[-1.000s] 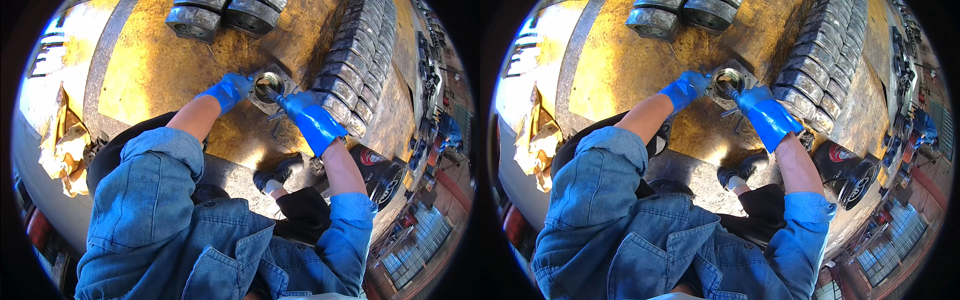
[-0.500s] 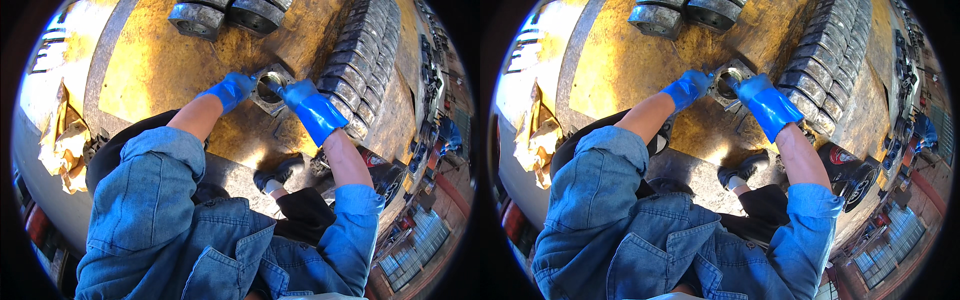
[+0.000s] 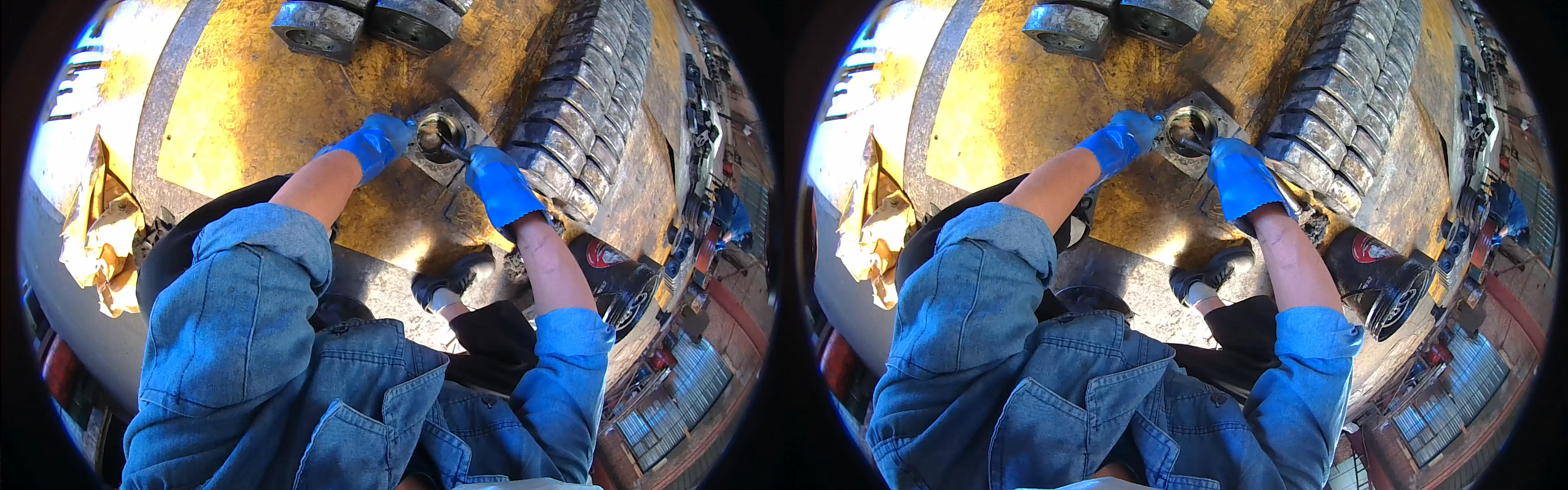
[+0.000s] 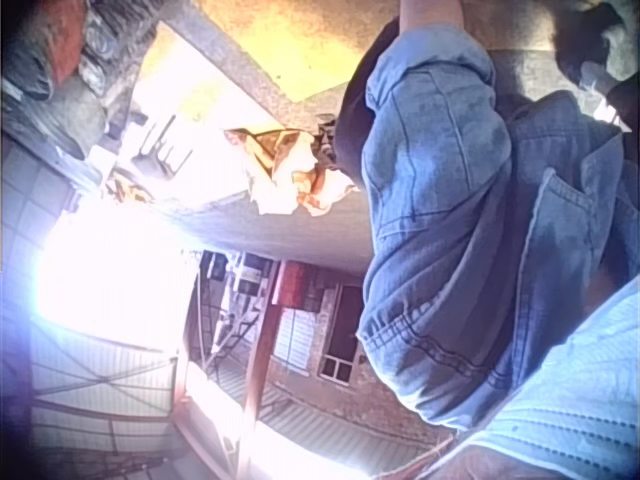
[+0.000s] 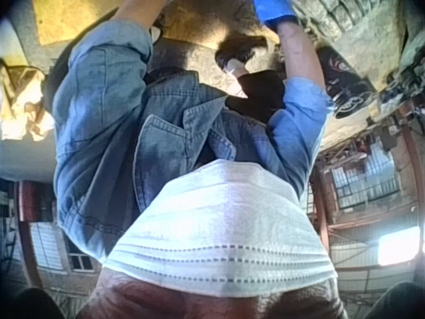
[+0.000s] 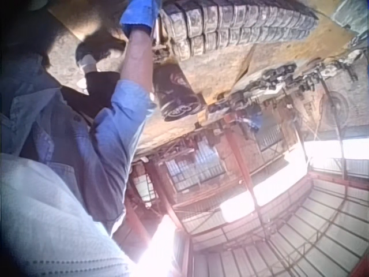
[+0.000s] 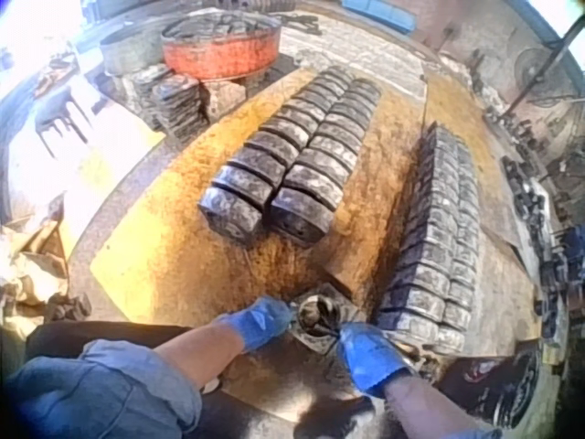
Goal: The person uses a hook tool to remove material from the center of a circular metal mold and then uses a scraper and trowel to clean the surfaces of numerous metal ingots arranged in rows on the floor.
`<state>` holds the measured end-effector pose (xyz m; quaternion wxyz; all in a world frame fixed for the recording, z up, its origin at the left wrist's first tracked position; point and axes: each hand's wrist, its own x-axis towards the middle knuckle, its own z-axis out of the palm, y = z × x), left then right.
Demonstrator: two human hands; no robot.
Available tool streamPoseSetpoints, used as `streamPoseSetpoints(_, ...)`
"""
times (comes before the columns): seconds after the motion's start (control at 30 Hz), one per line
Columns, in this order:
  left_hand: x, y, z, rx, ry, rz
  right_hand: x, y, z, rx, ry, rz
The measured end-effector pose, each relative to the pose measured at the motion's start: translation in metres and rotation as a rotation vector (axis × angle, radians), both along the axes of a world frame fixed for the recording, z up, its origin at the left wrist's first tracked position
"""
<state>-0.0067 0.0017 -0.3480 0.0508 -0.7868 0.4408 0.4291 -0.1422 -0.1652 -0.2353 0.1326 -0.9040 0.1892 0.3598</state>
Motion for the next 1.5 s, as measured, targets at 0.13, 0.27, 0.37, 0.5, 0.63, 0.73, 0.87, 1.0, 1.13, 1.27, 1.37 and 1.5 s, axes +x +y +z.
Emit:
streamPoseSetpoints(0.13, -0.004, -0.006, -0.009, -0.131, -0.103, -0.165, -0.023, -0.006, -0.010, 0.054, -0.247, 0.048)
streamPoseSetpoints(0.27, -0.002, 0.003, 0.017, -0.103, -0.097, -0.117, -0.024, -0.016, -0.033, 0.207, -0.192, -0.004)
streamPoseSetpoints(0.37, -0.002, 0.004, 0.007, -0.123, -0.096, -0.119, -0.019, -0.013, -0.012, 0.319, -0.054, -0.299)
streamPoseSetpoints(0.5, -0.003, 0.001, 0.009, -0.132, -0.103, -0.127, -0.013, -0.011, 0.012, 0.454, 0.093, -0.722)
streamPoseSetpoints(0.63, 0.000, 0.005, 0.003, -0.114, -0.082, -0.144, -0.027, -0.014, 0.001, 0.708, 0.095, -1.029)
streamPoseSetpoints(0.73, -0.003, 0.000, -0.005, -0.110, -0.091, -0.168, -0.054, -0.006, -0.002, 0.905, -0.112, -1.268)
streamPoseSetpoints(0.87, -0.002, 0.001, -0.011, -0.108, -0.130, -0.154, -0.049, 0.021, 0.010, 0.868, -0.075, -1.514)
streamPoseSetpoints(1.0, -0.004, -0.003, 0.018, -0.133, -0.136, -0.200, -0.076, 0.034, -0.031, 1.017, -0.106, -1.751)
streamPoseSetpoints(1.13, -0.006, 0.003, -0.001, -0.257, -0.205, -0.183, -0.081, 0.058, -0.059, 1.156, -0.128, -2.032)
streamPoseSetpoints(1.27, -0.006, 0.005, -0.009, -0.293, -0.223, -0.190, -0.091, 0.073, -0.096, 1.413, -0.152, -2.154)
streamPoseSetpoints(1.37, -0.005, 0.007, -0.017, -0.296, -0.217, -0.151, -0.086, 0.085, -0.107, 1.472, -0.247, -2.190)
streamPoseSetpoints(1.5, -0.006, 0.003, -0.014, -0.301, -0.179, -0.117, -0.095, 0.089, -0.124, 1.604, -0.353, -2.275)
